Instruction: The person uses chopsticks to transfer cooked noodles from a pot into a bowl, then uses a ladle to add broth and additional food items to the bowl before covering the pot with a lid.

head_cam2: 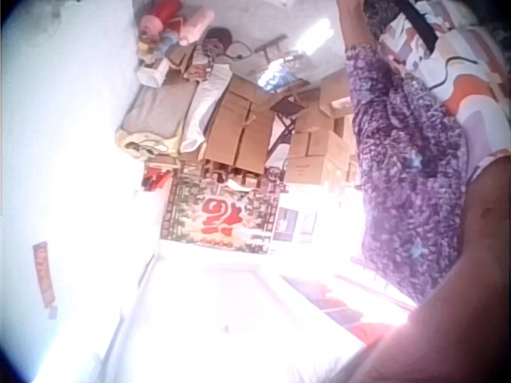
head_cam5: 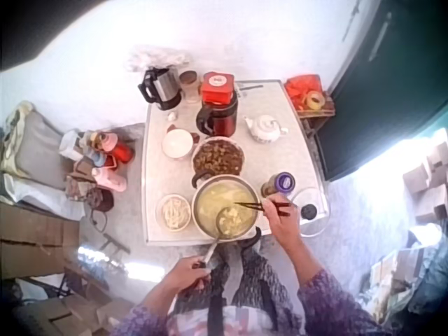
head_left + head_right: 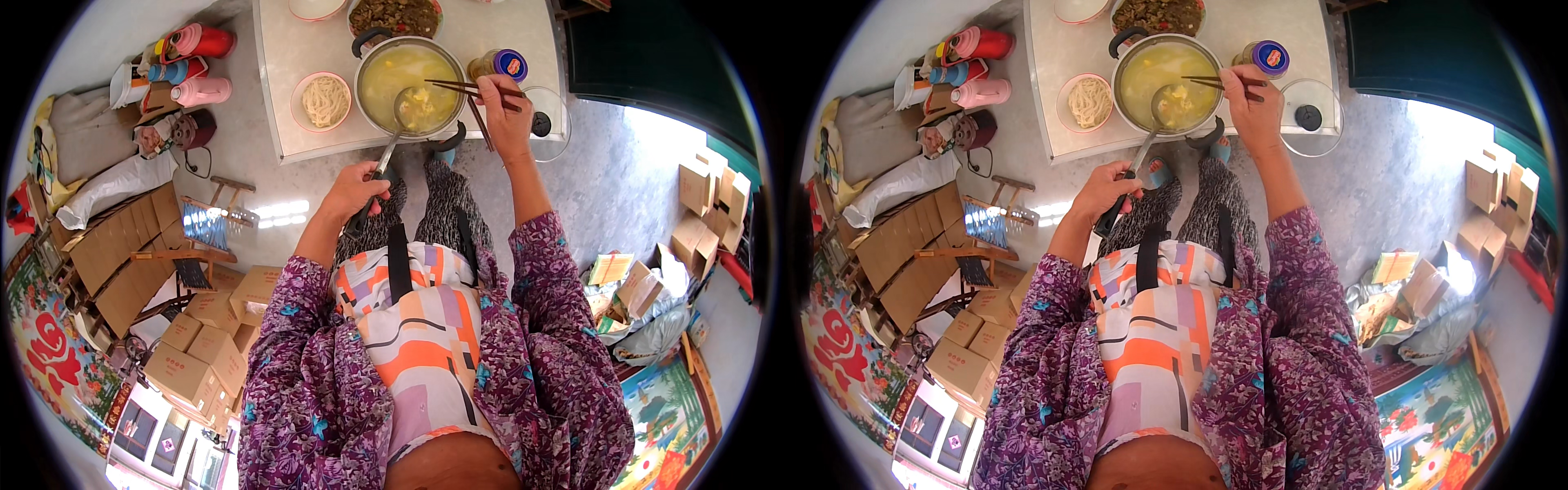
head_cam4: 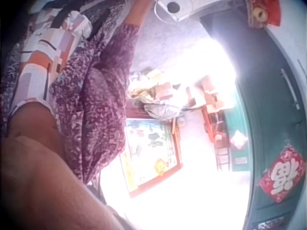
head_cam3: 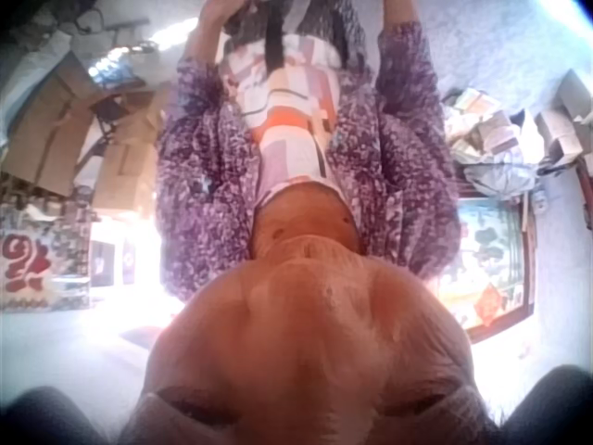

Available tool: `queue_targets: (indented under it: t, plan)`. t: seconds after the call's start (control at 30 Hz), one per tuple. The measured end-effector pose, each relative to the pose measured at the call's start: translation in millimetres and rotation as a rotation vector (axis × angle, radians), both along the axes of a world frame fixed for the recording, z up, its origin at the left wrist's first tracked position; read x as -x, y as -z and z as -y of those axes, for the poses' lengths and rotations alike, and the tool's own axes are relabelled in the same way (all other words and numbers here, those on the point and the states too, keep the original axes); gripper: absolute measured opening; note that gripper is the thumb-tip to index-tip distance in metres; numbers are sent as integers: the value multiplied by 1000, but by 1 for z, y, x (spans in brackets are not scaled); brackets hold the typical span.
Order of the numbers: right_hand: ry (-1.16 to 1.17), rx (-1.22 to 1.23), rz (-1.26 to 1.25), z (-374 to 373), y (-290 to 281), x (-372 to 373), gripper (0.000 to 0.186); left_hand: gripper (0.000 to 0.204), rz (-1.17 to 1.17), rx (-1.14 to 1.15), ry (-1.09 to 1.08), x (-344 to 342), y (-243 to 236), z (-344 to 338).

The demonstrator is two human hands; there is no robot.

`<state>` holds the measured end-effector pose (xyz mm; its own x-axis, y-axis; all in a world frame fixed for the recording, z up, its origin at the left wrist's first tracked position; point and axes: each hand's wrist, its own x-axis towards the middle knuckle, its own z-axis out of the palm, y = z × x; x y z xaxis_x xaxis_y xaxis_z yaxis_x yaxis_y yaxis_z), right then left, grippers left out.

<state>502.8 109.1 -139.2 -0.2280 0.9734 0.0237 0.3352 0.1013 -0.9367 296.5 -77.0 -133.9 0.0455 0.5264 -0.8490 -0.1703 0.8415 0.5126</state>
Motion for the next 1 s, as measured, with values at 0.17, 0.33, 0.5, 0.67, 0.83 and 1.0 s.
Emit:
queue_targets:
  t: [0.17,0.33,0.5,0.67,0.83,1.0]
  plan:
    - [-161,-134,154,-17,33,12,18,34,-7,3,-14,-2,0,-1]
    - [-222,-198,197,-25,49,13,20,31,-18,-3,-20,-2,0,-1]
    - [-237,-131,276,-29,36,2,23,31,-32,-31,-8,-3,3,-3]
    - [-241,-4,289,-21,30,-6,22,34,-14,-37,-2,-3,10,-2]
    - [-246,52,200,-9,25,-5,24,37,2,-42,2,0,12,-4]
    - [-112,203,-8,-9,6,-5,23,38,22,-42,7,3,13,-5]
